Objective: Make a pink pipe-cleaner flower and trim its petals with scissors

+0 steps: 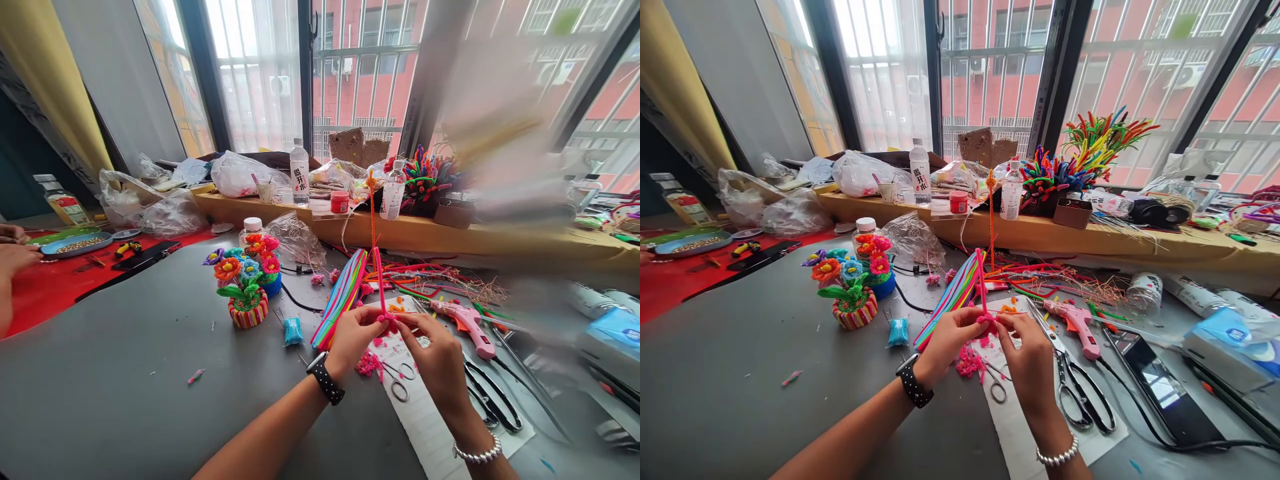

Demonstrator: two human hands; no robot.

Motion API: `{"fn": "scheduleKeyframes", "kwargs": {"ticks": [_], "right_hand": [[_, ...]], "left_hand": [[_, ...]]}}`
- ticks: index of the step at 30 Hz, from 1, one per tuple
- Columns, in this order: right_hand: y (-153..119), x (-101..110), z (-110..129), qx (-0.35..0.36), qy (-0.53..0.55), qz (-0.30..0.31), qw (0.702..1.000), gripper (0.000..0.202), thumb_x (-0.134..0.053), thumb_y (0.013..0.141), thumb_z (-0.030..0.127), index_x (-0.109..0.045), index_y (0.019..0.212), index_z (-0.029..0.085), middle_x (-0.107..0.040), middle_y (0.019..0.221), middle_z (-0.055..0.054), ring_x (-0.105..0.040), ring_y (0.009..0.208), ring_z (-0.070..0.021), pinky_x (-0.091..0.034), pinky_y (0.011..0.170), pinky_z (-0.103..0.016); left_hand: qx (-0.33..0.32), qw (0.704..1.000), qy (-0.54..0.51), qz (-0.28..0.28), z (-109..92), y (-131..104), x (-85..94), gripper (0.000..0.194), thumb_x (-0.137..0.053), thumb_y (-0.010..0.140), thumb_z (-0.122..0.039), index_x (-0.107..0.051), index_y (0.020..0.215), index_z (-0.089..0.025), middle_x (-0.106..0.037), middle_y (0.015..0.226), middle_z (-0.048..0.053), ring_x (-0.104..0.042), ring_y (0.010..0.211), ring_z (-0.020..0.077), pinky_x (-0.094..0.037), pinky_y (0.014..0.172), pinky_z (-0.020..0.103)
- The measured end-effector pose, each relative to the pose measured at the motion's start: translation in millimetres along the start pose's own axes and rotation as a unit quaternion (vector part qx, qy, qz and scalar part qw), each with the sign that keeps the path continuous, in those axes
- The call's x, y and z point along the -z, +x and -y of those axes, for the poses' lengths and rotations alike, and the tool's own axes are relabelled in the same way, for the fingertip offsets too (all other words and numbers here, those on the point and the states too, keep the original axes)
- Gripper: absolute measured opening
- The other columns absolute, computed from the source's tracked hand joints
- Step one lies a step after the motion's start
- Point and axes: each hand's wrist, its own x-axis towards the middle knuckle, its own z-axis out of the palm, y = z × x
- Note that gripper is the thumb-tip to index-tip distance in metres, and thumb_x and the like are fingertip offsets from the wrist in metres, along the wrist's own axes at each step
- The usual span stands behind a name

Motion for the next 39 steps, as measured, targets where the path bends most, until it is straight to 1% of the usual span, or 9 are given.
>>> {"fn": "scheduleKeyframes", "kwargs": {"ticks": [9, 13, 17, 20, 22, 26, 29, 35, 39], "right_hand": [[-1, -1, -6, 0.011, -0.028, 0.031, 0.999, 0.020, -0.048, 0.081, 0.031, -0.062, 0.081, 0.017, -0.064, 0.080, -0.006, -0.058, 0.068, -0.0168, -0.047, 0.062, -0.029], [-4, -7, -2, 0.099, -0.119, -0.031, 0.988, 0.021, -0.045, 0.083, 0.027, -0.061, 0.080, 0.015, -0.064, 0.075, -0.007, -0.058, 0.068, -0.0174, -0.046, 0.062, -0.029], [-8, -16, 0, 0.202, -0.227, -0.111, 0.946, 0.022, -0.042, 0.084, 0.020, -0.062, 0.080, 0.012, -0.064, 0.071, -0.009, -0.057, 0.068, -0.0192, -0.045, 0.067, -0.032], [-8, -19, -1, 0.221, -0.245, -0.127, 0.936, 0.019, -0.044, 0.083, 0.018, -0.062, 0.083, 0.012, -0.064, 0.073, -0.010, -0.057, 0.069, -0.0197, -0.045, 0.068, -0.033], [-7, -18, -3, 0.193, -0.194, -0.116, 0.955, 0.020, -0.044, 0.083, 0.020, -0.061, 0.087, 0.012, -0.064, 0.078, -0.010, -0.057, 0.075, -0.0204, -0.045, 0.071, -0.035], [-4, -13, -3, 0.061, -0.061, -0.053, 0.995, 0.023, -0.047, 0.082, 0.032, -0.059, 0.091, 0.015, -0.062, 0.086, -0.009, -0.056, 0.081, -0.0206, -0.047, 0.065, -0.032], [-4, -10, -1, 0.012, -0.018, -0.012, 1.000, 0.024, -0.048, 0.080, 0.035, -0.061, 0.087, 0.016, -0.062, 0.086, -0.009, -0.056, 0.078, -0.0200, -0.046, 0.060, -0.030], [-4, -7, 2, -0.029, -0.012, -0.006, 0.999, 0.026, -0.045, 0.081, 0.037, -0.060, 0.083, 0.016, -0.063, 0.082, -0.009, -0.057, 0.071, -0.0188, -0.046, 0.058, -0.029], [-4, -8, 0, -0.047, 0.019, 0.034, 0.998, 0.030, -0.044, 0.081, 0.041, -0.061, 0.083, 0.016, -0.063, 0.083, -0.009, -0.058, 0.070, -0.0184, -0.047, 0.058, -0.029]], "left_hand": [[-0.012, 1.000, 0.017, -0.021, 9, 3, 1.1, 0.029, -0.071, 0.055, -0.031, -0.063, 0.073, -0.009, -0.064, 0.068, 0.007, -0.060, 0.063, 0.0146, -0.046, 0.061, 0.024], [-0.011, 0.999, 0.028, -0.027, 10, 3, 1.2, 0.026, -0.070, 0.056, -0.029, -0.063, 0.072, -0.009, -0.063, 0.068, 0.006, -0.059, 0.064, 0.0144, -0.047, 0.063, 0.025], [-0.004, 0.999, 0.007, -0.033, 12, 4, -0.5, 0.026, -0.071, 0.055, -0.028, -0.062, 0.071, -0.009, -0.061, 0.066, 0.005, -0.057, 0.062, 0.0130, -0.046, 0.062, 0.025], [0.010, 0.999, -0.033, -0.041, 12, 3, -3.0, 0.028, -0.071, 0.054, -0.028, -0.060, 0.071, -0.009, -0.061, 0.066, 0.005, -0.057, 0.062, 0.0127, -0.046, 0.064, 0.025], [0.014, 0.997, -0.059, -0.045, 11, 2, -4.3, 0.030, -0.072, 0.054, -0.029, -0.060, 0.073, -0.009, -0.062, 0.067, 0.005, -0.058, 0.064, 0.0135, -0.046, 0.066, 0.027], [0.014, 0.993, -0.104, -0.054, 8, 1, -4.7, 0.034, -0.074, 0.052, -0.029, -0.061, 0.075, -0.009, -0.063, 0.071, 0.005, -0.059, 0.066, 0.0135, -0.046, 0.070, 0.028], [0.013, 0.992, -0.114, -0.053, 7, 1, -3.9, 0.033, -0.074, 0.052, -0.028, -0.060, 0.075, -0.009, -0.062, 0.074, 0.006, -0.059, 0.068, 0.0132, -0.046, 0.070, 0.027], [0.027, 0.998, -0.047, -0.037, 8, 2, -2.2, 0.027, -0.071, 0.057, -0.028, -0.059, 0.074, -0.010, -0.061, 0.071, 0.005, -0.057, 0.065, 0.0125, -0.045, 0.067, 0.027], [0.017, 0.998, -0.053, -0.042, 4, 0, -1.8, 0.022, -0.068, 0.060, -0.026, -0.059, 0.072, -0.010, -0.060, 0.071, 0.004, -0.056, 0.066, 0.0114, -0.045, 0.069, 0.026]]}}
